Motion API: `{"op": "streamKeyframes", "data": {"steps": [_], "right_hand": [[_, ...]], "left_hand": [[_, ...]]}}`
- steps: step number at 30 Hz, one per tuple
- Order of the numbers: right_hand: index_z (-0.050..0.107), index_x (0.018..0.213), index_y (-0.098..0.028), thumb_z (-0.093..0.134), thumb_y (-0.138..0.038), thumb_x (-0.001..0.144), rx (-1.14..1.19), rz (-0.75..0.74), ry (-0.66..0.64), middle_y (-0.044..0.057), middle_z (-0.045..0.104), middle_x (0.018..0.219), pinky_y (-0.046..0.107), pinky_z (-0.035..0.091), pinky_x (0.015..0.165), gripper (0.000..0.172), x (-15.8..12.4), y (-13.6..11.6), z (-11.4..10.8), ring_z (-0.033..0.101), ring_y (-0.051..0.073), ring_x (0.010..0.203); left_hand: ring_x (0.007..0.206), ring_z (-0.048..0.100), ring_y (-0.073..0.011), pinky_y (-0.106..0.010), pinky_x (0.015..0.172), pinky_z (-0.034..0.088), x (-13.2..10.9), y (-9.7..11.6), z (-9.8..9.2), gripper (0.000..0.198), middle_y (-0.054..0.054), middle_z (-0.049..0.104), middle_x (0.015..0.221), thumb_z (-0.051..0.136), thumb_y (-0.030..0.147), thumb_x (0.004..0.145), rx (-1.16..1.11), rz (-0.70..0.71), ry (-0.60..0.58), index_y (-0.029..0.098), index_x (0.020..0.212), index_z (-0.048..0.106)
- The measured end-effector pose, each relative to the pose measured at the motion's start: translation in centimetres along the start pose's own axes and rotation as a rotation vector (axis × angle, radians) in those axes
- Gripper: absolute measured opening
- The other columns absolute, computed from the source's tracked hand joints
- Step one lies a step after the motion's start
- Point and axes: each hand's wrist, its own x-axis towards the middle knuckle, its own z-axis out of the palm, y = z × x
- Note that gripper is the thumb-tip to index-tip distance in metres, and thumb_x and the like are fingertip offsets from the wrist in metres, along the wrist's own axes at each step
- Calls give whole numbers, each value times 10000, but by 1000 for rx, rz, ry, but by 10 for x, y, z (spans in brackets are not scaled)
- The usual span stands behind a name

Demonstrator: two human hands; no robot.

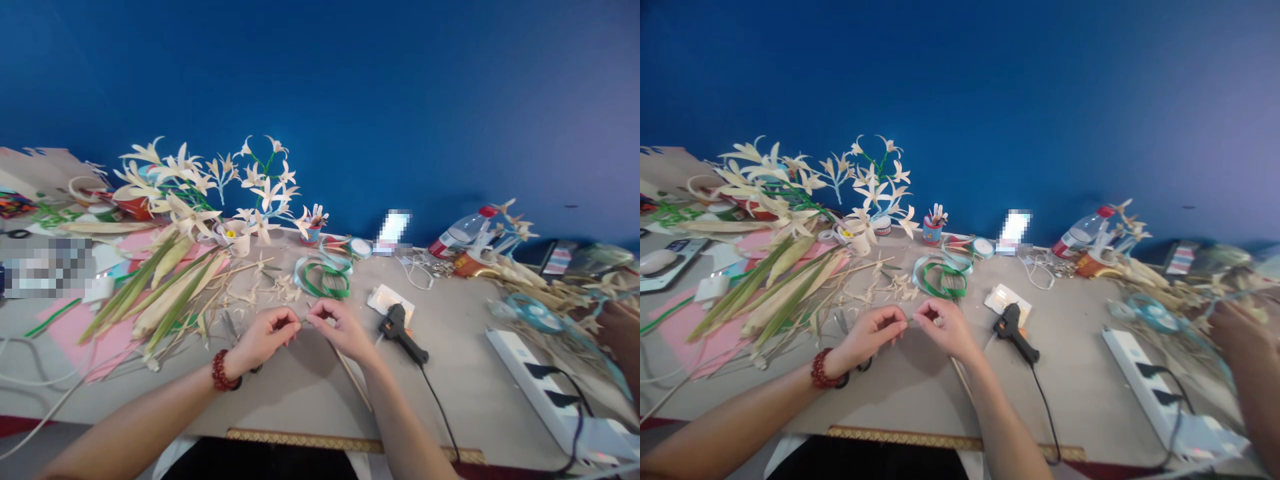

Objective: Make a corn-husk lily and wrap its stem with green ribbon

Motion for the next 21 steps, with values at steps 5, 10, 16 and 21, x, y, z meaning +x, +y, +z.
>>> {"op": "streamKeyframes", "data": {"steps": [5,10,16,21], "right_hand": [[607,776,-185,579,-299,891,2,3,-7,11,620,732,238,411,619,165,1,0,0,549,150,691],[603,771,-180,580,-297,886,14,10,-3,8,605,715,236,407,602,166,1,1,0,546,148,676],[610,773,-184,577,-320,891,15,14,-2,8,604,716,229,415,597,183,1,6,2,557,147,673],[613,781,-184,579,-317,896,7,-4,-3,11,621,726,237,422,617,179,1,6,2,560,149,683]], "left_hand": [[542,497,-90,-206,524,388,0,-3,0,195,20,577,666,575,336,867,-16,-6,2,164,775,574],[541,501,-90,-205,524,391,1,-3,0,199,20,580,663,574,337,865,-15,-7,2,161,774,576],[538,502,-95,-209,522,388,2,-3,1,220,21,584,653,577,367,859,-24,-17,7,167,768,569],[535,500,-96,-216,533,396,2,0,1,237,20,581,642,584,379,850,-7,-9,12,166,746,571]]}}
